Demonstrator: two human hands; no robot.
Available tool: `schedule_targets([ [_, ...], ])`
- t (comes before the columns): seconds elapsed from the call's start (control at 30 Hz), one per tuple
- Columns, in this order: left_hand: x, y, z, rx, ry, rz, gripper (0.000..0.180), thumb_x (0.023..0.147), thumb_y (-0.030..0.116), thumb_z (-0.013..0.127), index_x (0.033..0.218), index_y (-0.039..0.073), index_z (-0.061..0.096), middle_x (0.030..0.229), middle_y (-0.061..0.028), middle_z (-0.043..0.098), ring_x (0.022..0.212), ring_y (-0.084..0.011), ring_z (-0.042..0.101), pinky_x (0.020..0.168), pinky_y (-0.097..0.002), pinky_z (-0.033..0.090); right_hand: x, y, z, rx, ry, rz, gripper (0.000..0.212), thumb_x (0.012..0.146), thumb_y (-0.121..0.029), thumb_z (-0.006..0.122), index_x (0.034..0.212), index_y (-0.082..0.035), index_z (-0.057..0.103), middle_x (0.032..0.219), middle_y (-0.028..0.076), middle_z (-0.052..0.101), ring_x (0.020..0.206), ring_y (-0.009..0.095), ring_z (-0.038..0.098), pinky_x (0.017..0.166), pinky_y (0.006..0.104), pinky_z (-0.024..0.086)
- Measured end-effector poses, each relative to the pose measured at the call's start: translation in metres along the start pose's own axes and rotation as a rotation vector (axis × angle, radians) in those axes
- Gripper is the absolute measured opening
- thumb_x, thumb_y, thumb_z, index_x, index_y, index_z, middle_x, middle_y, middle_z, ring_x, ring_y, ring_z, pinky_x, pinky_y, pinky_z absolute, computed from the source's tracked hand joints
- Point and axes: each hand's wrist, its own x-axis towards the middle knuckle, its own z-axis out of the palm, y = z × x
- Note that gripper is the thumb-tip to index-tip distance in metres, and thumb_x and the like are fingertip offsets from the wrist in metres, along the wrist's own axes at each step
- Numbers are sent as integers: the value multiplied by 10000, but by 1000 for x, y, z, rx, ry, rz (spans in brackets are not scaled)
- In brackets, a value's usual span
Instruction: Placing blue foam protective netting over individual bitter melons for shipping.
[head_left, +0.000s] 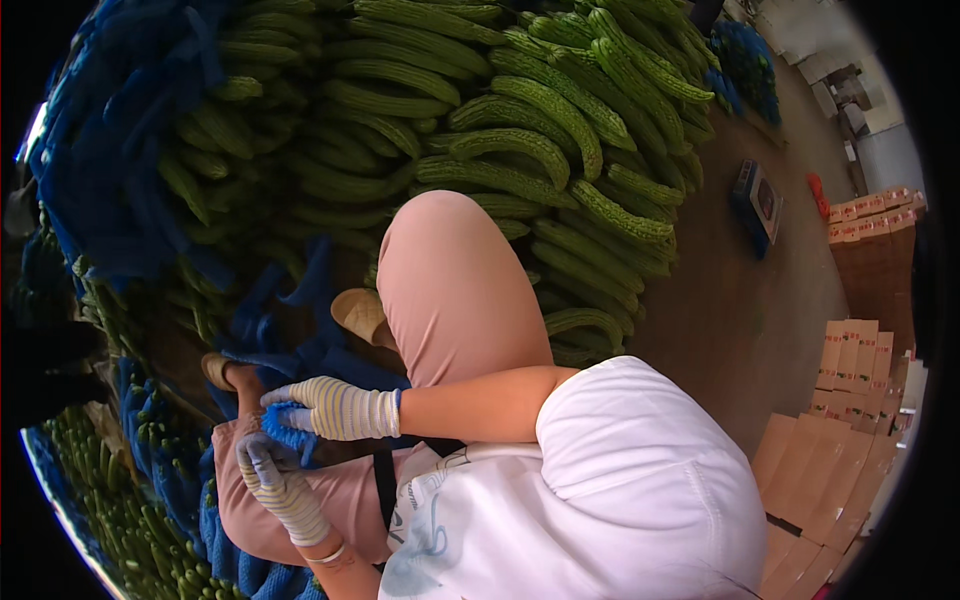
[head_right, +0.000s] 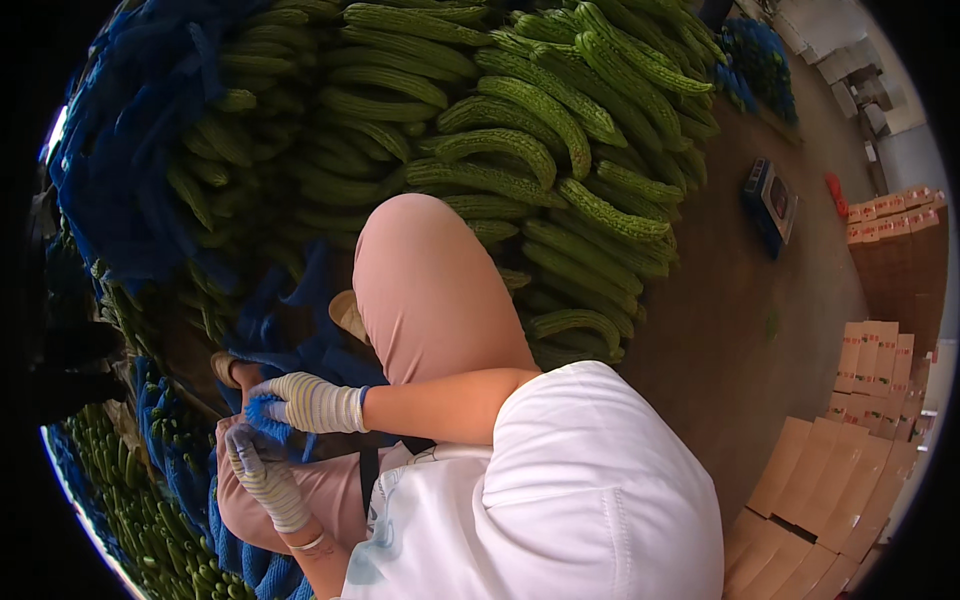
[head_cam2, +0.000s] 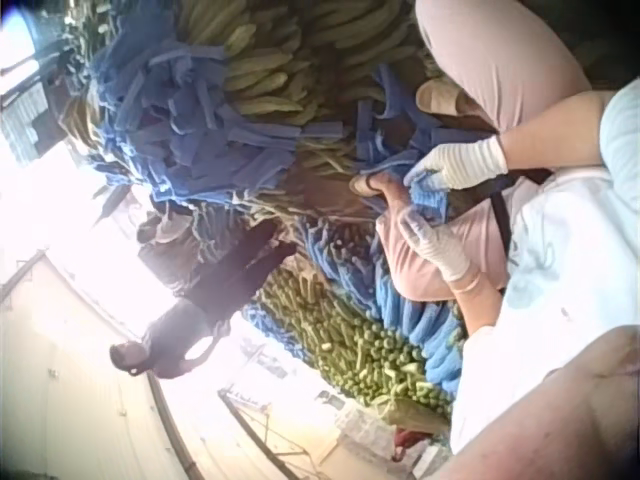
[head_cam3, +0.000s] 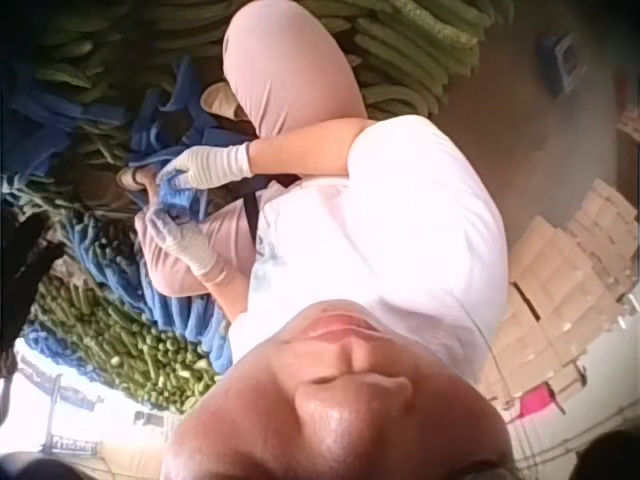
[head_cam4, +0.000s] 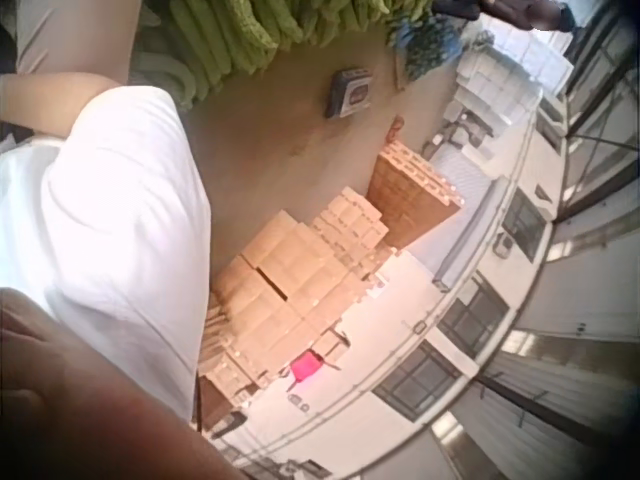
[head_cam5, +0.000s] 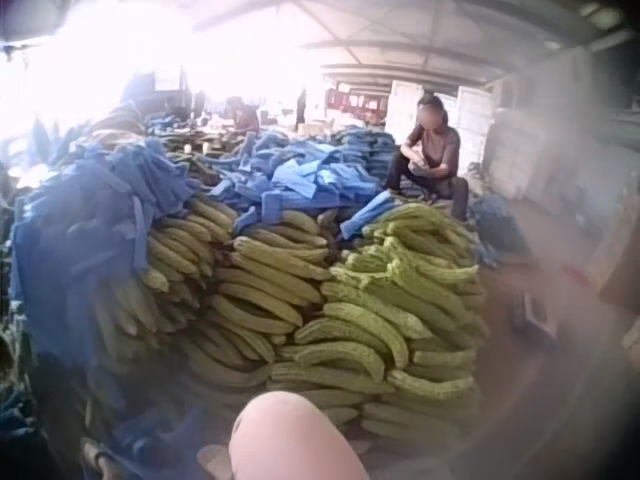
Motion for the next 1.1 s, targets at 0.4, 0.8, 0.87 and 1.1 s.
schedule_targets([
  [0.4, 6, -24, 65, 1203, 71, 170, 291, 894, 41, 481, 1165, -51, 538, 1180, -178, 578, 1092, -298, 555, 958, -371, 412, -6, 10, -14, -376, 464, -254, 255, 835, -112, 555, 1072, -49, 624, 954, 168, 608, 881, 345, 589, 764, 379, 475],
  [0.8, 34, -58, 25, -378, 307, -124, 228, 898, 123, 523, 1102, 32, 571, 1003, -39, 618, 908, -130, 586, 837, -266, 486, 3, 27, -19, -350, 331, -295, 111, 794, -83, 623, 874, -35, 564, 849, 154, 591, 792, 302, 584, 718, 359, 463],
  [0.87, 33, -84, 13, 248, 300, -100, 266, 913, 141, 480, 1128, 14, 569, 1023, -27, 595, 950, -118, 542, 869, -269, 426, 12, 33, -20, 203, 251, -109, 83, 852, -61, 603, 916, -32, 560, 863, 34, 579, 801, 112, 547, 737, 254, 452],
  [1.1, 71, -71, 17, 1390, -157, -124, 272, 799, 153, 611, 1041, 29, 610, 1033, -142, 633, 970, -289, 593, 880, -364, 468, -16, 6, -8, -238, -228, 56, 206, 867, -138, 610, 1011, 0, 556, 886, 25, 601, 810, 121, 554, 765, 264, 457],
])
